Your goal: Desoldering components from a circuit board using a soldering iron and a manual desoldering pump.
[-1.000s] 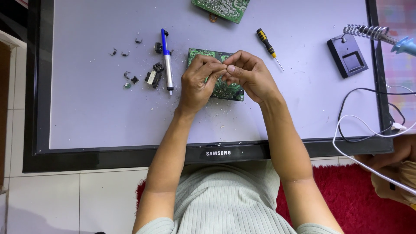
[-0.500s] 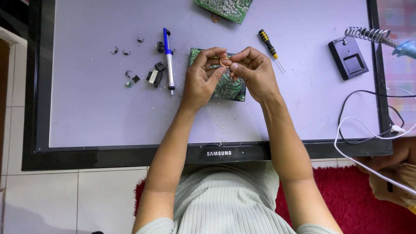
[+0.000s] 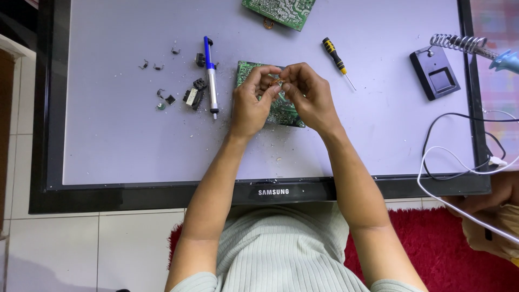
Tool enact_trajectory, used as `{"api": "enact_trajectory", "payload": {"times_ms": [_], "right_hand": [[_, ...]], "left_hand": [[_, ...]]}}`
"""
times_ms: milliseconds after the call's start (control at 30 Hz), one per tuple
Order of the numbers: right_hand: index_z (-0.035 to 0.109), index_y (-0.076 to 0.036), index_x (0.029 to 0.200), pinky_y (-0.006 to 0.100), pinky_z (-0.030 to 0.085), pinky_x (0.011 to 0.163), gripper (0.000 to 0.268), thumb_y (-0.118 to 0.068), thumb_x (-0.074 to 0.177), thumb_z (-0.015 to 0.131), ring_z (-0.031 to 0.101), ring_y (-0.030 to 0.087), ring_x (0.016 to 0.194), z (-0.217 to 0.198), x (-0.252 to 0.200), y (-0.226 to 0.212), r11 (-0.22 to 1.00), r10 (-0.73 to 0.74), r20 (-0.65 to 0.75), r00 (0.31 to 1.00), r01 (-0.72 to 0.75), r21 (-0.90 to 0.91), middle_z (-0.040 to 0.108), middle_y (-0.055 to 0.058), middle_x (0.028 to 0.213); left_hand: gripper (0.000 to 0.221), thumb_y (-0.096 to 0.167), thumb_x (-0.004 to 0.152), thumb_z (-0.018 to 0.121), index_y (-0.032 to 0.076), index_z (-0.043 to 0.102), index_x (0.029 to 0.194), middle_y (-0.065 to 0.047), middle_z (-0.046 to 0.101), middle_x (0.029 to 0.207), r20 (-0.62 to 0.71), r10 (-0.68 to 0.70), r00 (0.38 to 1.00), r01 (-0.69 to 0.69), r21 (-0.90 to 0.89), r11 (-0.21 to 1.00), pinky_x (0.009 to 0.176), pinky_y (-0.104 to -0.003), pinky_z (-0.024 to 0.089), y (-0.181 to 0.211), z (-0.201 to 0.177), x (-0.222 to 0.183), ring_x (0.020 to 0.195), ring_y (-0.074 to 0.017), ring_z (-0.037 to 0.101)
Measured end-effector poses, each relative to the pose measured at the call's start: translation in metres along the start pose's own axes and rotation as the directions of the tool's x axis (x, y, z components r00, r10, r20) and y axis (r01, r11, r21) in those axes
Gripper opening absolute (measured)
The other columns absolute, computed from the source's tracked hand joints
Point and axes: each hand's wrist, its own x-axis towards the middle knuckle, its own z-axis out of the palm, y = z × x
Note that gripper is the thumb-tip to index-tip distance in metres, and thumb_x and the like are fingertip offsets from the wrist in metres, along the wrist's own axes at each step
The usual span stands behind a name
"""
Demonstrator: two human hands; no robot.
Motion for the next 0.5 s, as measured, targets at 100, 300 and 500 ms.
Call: {"api": "enact_trajectory", "payload": {"times_ms": [100, 300, 500], "right_hand": [[0.068, 0.004, 0.124, 0.035, 0.061, 0.071, 0.024, 0.011, 0.101, 0.068, 0.07, 0.023, 0.078, -0.004, 0.001, -0.008, 0.999, 0.049, 0.034, 0.998, -0.049, 0.014, 0.068, 0.016, 0.09], [0.074, 0.002, 0.111, 0.033, 0.058, 0.071, 0.012, 0.004, 0.099, 0.075, 0.068, 0.019, 0.079, -0.016, 0.004, -0.016, 0.989, 0.139, 0.041, 0.989, -0.137, -0.054, 0.07, 0.013, 0.085], [0.076, 0.002, 0.11, 0.032, 0.055, 0.07, 0.01, 0.005, 0.101, 0.074, 0.066, 0.021, 0.081, -0.031, 0.009, 0.009, 0.971, 0.123, -0.116, 0.986, -0.144, -0.193, 0.069, 0.014, 0.087]], "left_hand": [[0.034, -0.006, 0.104, 0.067, 0.008, 0.062, 0.134, -0.017, 0.076, 0.096, 0.017, 0.044, 0.999, -0.045, 0.057, 0.997, 0.07, -0.036, 0.068, 0.0, 0.001, -0.001, 0.079, -0.0216, 0.075], [0.031, -0.001, 0.104, 0.071, 0.009, 0.065, 0.132, -0.017, 0.077, 0.099, 0.039, 0.094, 0.995, -0.1, 0.174, 0.98, 0.075, -0.041, 0.068, 0.005, 0.0, 0.002, 0.086, -0.028, 0.078], [0.02, 0.01, 0.106, 0.07, 0.009, 0.069, 0.126, -0.014, 0.072, 0.103, -0.013, 0.108, 0.994, -0.096, 0.351, 0.931, 0.079, -0.039, 0.066, 0.003, -0.005, 0.003, 0.094, -0.0274, 0.075]]}}
